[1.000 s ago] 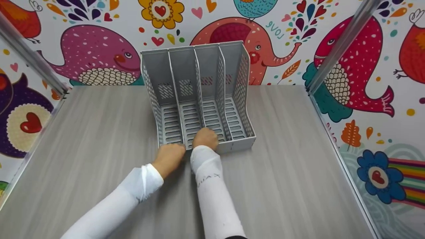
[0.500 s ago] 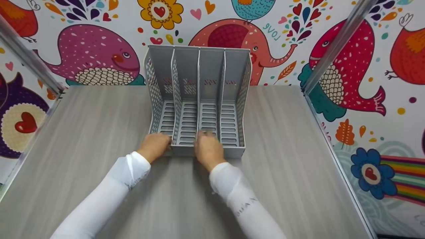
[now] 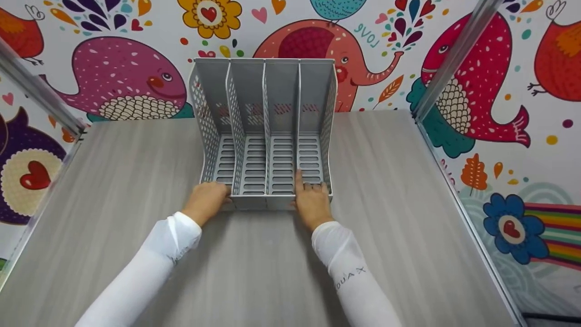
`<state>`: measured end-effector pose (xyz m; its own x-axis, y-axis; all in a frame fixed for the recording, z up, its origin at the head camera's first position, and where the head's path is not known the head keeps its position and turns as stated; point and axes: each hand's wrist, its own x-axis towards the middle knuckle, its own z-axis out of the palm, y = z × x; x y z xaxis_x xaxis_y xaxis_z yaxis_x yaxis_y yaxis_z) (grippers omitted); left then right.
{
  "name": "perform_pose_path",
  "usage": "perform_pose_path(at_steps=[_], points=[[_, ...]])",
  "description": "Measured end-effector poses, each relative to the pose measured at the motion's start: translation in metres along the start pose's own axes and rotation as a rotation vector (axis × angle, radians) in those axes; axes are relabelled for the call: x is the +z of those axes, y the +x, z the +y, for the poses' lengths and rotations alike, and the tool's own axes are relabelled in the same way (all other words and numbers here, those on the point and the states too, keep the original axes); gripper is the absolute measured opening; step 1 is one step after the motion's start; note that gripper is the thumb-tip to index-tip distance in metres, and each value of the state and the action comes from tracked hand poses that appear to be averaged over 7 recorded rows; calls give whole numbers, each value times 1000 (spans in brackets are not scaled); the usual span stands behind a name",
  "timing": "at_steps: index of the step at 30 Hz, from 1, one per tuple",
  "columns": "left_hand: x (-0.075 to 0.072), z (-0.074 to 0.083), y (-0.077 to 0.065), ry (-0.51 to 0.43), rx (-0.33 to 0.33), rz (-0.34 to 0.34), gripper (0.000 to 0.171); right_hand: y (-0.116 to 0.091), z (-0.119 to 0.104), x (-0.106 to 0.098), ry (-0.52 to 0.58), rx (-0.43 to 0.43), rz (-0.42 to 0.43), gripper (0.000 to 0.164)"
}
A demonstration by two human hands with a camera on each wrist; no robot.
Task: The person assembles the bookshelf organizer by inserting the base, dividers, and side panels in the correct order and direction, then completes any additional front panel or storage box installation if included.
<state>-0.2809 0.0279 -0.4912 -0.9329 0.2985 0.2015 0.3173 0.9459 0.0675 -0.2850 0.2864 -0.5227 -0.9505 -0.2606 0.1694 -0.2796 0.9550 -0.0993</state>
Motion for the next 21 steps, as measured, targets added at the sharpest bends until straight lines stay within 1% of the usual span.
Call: perform_pose_path(at_steps=[3,7,9,15,21], points=[[-2,0,0,-20,-9,-22,12,4,3,-2,-12,-19,15,86],[-3,0,3,-27,-23,-68,9,6,3,-2,-24,-12,6,86],[-3,0,4,-25,-24,-77,8,6,3,0,-29,-5,4,86],[0,-2,7,-30,-34,-80,10,10,3,3,-35,6,8,87],[0,-4,16,-39,-59,-92,11,20,5,0,-18,23,-11,86]])
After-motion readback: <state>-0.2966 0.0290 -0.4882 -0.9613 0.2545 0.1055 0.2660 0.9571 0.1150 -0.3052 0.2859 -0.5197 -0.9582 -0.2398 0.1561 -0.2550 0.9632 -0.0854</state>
